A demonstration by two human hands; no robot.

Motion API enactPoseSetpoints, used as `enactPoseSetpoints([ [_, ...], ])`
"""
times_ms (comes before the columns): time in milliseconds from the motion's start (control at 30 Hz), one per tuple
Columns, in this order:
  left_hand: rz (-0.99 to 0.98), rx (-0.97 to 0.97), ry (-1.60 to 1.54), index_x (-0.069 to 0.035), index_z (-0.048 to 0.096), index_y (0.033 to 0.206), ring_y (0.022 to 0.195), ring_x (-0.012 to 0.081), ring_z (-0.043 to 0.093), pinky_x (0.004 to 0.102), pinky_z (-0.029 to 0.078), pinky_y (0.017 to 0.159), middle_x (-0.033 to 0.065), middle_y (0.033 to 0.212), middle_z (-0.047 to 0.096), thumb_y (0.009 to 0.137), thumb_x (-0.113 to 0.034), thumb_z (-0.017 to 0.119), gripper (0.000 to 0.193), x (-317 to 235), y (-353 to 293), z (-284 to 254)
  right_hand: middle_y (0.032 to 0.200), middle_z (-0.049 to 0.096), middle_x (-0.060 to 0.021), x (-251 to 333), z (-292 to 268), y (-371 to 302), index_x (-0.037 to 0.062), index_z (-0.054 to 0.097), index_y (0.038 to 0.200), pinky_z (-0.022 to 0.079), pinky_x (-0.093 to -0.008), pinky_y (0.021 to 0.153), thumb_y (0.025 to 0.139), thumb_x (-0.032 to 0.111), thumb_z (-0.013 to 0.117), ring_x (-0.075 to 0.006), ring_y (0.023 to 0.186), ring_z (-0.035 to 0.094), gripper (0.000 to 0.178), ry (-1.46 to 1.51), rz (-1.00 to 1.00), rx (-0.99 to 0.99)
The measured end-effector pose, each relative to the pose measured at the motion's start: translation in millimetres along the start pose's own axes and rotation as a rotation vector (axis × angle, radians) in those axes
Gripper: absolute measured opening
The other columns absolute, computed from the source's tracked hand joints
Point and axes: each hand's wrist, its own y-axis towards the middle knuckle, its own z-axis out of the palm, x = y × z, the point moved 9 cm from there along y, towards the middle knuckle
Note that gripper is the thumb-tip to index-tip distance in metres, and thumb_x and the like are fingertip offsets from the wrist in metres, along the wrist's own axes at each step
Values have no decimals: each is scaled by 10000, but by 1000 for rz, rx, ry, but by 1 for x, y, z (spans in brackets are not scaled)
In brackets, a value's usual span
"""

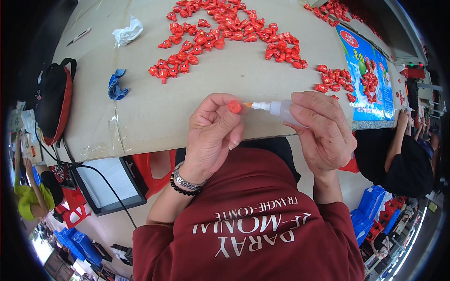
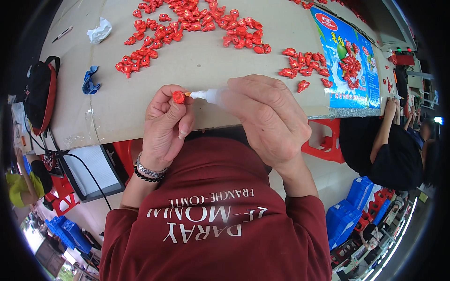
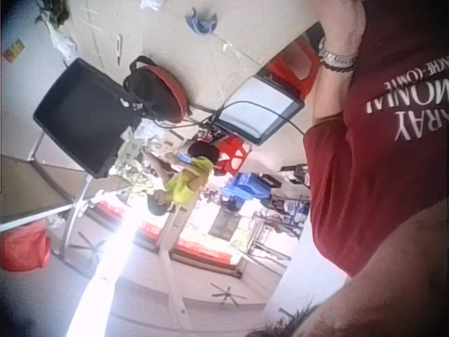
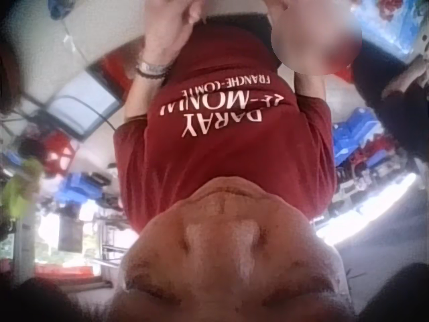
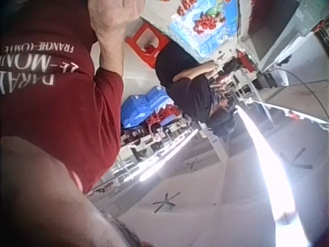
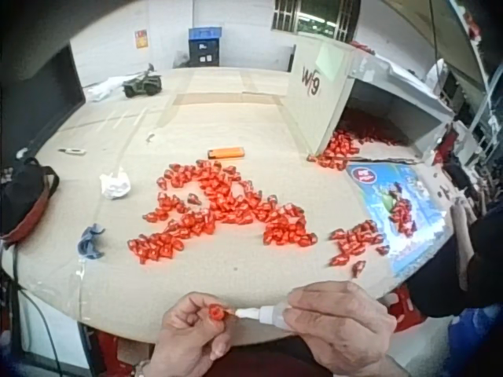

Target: The person sits at a table and repeatedly picks up small red plastic objects. They apply a small amount of white liquid from a squeeze bottle onto the top of each object and then place it back on the table. The process is repeated for numerous items throughout the clip.

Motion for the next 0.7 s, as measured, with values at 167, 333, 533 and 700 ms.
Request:
enactPoseSetpoints([
  [167, 90, 3, 66, -12, 531, 1040, 529, 69, 494, 194, 372, 445, 54, 883, 629, 888, -83, 610, 185, -9, 1, -3, 901, 665, -147, -1, -2, -1, 3, 649, 883, 527, -336, 709, 602, -58, 770, -263, 840, 656, 312, 0, 10, 6],
  [333, 165, -31, 134, 9, 535, 1028, 520, 66, 499, 189, 373, 435, 54, 828, 627, 875, -65, 623, 192, -16, 0, -1, 901, 662, -148, 0, 0, -2, -3, 649, 879, 532, -334, 707, 598, -69, 767, -266, 837, 655, 312, 20, 9, 4],
  [533, 184, -64, 159, 13, 539, 1023, 507, 64, 496, 186, 366, 432, 52, 793, 621, 867, -65, 632, 197, -19, -1, -1, 897, 660, -148, 2, -1, -1, -11, 651, 881, 533, -336, 706, 591, -81, 761, -269, 834, 654, 318, 21, -19, -3],
  [700, 167, -20, 185, -5, 511, 1028, 510, 74, 471, 195, 384, 460, 72, 910, 607, 875, -87, 623, 207, -18, -2, 0, 898, 660, -149, 2, 1, -1, -12, 651, 881, 534, -337, 704, 587, -80, 762, -267, 828, 654, 321, 24, -42, -3],
])
